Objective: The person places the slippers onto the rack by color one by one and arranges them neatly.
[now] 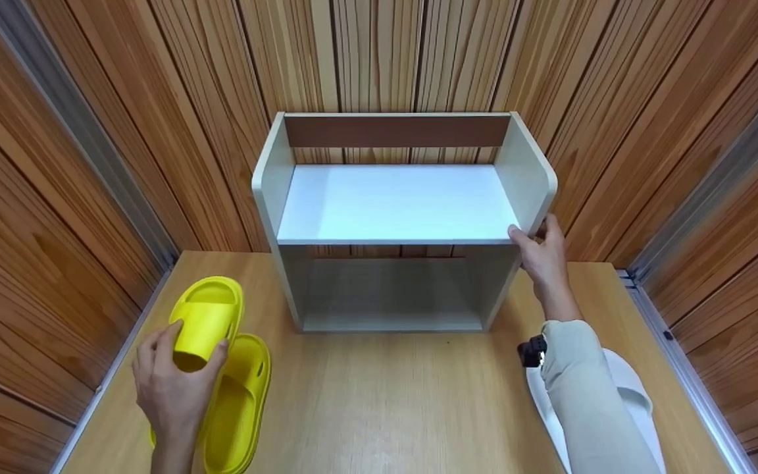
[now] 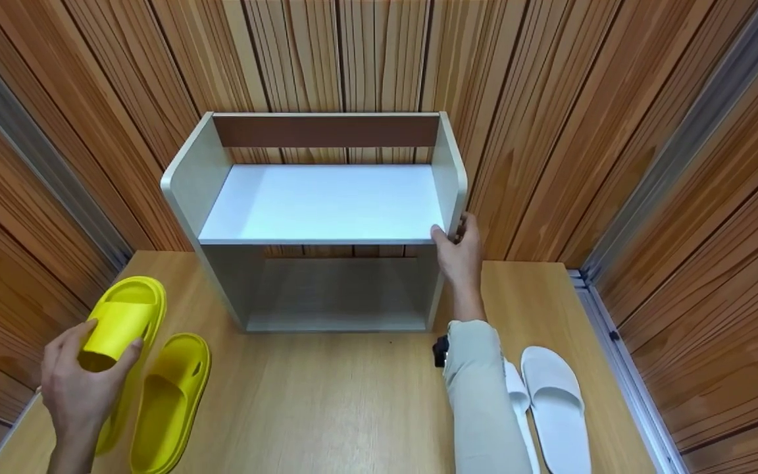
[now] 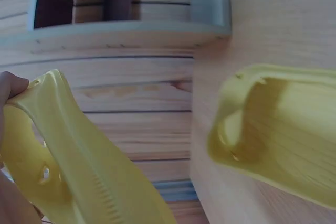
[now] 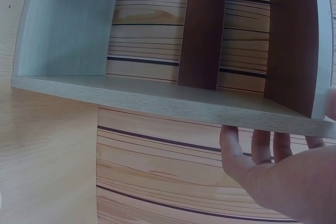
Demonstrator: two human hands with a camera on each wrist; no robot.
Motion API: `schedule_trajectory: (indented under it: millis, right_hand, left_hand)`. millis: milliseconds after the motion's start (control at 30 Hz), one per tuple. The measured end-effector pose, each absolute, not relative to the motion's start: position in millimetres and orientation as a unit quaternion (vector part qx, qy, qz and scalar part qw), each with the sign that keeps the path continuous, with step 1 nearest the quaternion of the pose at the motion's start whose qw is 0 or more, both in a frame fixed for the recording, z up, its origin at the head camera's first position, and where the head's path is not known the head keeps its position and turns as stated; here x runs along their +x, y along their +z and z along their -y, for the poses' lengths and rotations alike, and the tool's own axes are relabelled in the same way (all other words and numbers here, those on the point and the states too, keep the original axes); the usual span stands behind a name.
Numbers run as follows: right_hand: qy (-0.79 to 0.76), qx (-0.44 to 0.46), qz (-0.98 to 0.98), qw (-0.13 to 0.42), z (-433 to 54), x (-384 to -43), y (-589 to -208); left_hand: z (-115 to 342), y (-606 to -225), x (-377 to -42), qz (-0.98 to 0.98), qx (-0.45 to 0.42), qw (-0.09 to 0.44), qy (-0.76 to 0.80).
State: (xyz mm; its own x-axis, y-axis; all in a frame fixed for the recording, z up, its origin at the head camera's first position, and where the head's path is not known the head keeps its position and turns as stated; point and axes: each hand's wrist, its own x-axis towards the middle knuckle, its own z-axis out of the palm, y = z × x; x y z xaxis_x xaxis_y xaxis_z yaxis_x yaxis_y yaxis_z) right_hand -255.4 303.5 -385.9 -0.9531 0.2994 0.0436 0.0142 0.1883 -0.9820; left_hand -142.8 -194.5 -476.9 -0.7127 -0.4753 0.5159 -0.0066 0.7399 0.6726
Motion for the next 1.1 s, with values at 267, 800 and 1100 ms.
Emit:
schedule_trajectory:
  millis: [267, 800, 1100]
  right_hand:
    - [0.631, -0.112, 0.761, 0.103, -306.8, -256.7, -383.5]
    - [0.634, -0.115, 0.755, 0.12, -305.1, -253.9, -385.9]
    - [0.64, -0.119, 0.751, 0.116, -301.7, -255.9, -387.3]
  left_hand:
    - [178.5, -462.1, -136.3, 0.868, 0.116, 0.337, -0.346]
    - [146.9, -445.6, -134.3, 0.86, 0.032, 0.36, -0.359]
    - [132.9, -432.2, -140.6, 0.849, -0.004, 0.387, -0.359]
